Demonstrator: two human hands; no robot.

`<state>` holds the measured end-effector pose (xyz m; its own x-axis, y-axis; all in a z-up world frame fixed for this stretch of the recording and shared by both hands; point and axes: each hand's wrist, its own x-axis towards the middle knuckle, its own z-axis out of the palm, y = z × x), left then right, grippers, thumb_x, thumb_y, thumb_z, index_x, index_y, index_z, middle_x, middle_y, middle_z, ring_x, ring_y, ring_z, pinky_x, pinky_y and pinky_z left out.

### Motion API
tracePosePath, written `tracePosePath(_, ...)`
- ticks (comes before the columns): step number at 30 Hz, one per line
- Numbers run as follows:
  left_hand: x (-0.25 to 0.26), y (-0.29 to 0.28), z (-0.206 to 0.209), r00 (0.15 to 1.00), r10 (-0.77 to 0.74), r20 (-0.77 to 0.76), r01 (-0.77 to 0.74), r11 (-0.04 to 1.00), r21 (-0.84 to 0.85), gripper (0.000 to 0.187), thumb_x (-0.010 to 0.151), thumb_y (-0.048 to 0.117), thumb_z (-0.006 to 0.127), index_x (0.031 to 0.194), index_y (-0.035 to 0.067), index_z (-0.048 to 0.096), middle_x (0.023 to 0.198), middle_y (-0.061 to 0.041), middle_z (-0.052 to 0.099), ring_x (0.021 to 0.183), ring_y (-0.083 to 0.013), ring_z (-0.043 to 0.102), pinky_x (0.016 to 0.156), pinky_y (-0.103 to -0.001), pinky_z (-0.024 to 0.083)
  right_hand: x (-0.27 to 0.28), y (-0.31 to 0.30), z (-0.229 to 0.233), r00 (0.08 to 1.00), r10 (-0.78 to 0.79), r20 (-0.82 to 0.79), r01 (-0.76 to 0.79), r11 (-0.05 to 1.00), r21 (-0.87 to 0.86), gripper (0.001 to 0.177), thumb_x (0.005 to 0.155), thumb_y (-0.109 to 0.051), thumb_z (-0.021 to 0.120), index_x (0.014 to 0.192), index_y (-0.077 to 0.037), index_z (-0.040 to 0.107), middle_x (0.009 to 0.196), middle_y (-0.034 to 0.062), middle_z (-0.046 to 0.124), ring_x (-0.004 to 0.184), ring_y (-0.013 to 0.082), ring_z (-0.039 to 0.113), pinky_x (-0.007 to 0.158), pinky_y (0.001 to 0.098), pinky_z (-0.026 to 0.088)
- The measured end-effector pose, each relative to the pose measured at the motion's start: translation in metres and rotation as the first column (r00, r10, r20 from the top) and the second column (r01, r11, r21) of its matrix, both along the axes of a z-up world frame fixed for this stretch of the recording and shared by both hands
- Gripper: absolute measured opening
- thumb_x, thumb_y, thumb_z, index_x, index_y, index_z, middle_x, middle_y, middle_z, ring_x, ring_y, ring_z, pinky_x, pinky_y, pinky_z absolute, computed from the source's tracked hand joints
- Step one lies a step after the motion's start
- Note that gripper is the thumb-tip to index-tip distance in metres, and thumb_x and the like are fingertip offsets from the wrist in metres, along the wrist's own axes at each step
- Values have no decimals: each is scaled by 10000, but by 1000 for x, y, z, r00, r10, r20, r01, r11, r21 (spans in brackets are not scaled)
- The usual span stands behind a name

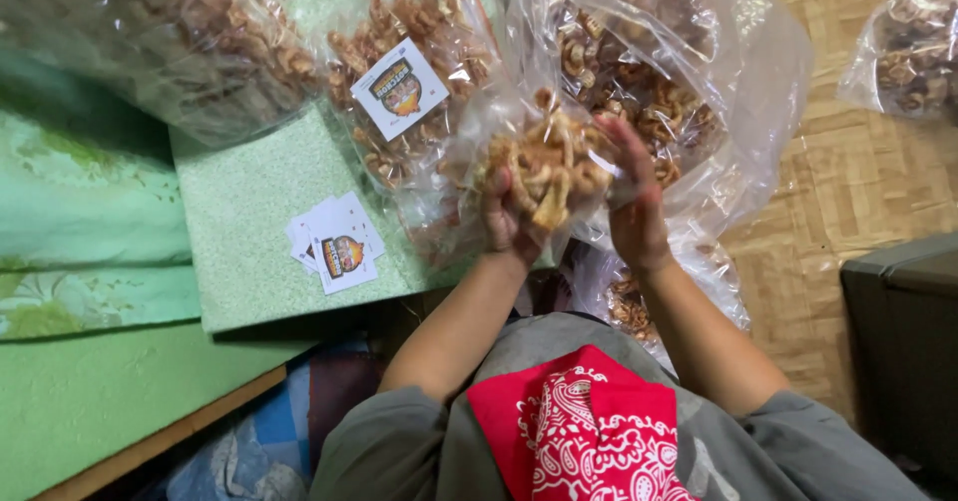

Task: Packaging fried snacks into individual plastic bags from a larger bulk container.

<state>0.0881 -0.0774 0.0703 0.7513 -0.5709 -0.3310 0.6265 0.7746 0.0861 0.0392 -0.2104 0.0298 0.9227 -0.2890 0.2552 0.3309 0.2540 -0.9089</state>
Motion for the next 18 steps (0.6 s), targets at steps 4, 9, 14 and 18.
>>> tracePosePath(4,-14,-9,48,935,120,333,-180,971,155,273,841,394,694,1075,281,610,784,-9,645,771,-164,681,650,-292,595,-9,18,25,990,110,92,-113,993,31,1352,516,-620,772,1555,-236,-2,1570,183,208,1415,346,315,1163,518,333)
tracePosePath(9,-24,0,35,868,104,485,-249,937,244,335,848,300,708,1143,292,550,775,-8,579,748,-141,640,658,-283,578,-2,29,24,977,169,128,-192,961,200,1137,644,24,829,1510,-218,134,1568,154,284,1377,351,419,1144,466,401)
tracePosePath(14,-28,21,20,837,0,547,-216,919,330,498,852,277,738,1271,237,471,1052,-50,531,988,-207,571,774,-402,560,-7,21,34,976,194,-96,-177,971,158,900,525,158,831,1320,-84,486,1184,144,624,1009,297,667,790,388,607)
tracePosePath(18,-21,56,9,823,-47,567,-212,899,383,581,853,265,753,1334,209,432,1190,-71,507,1109,-240,536,832,-461,551,7,45,22,973,217,82,-232,927,294,1011,542,194,826,1345,-188,346,1414,85,478,1208,345,574,857,402,606)
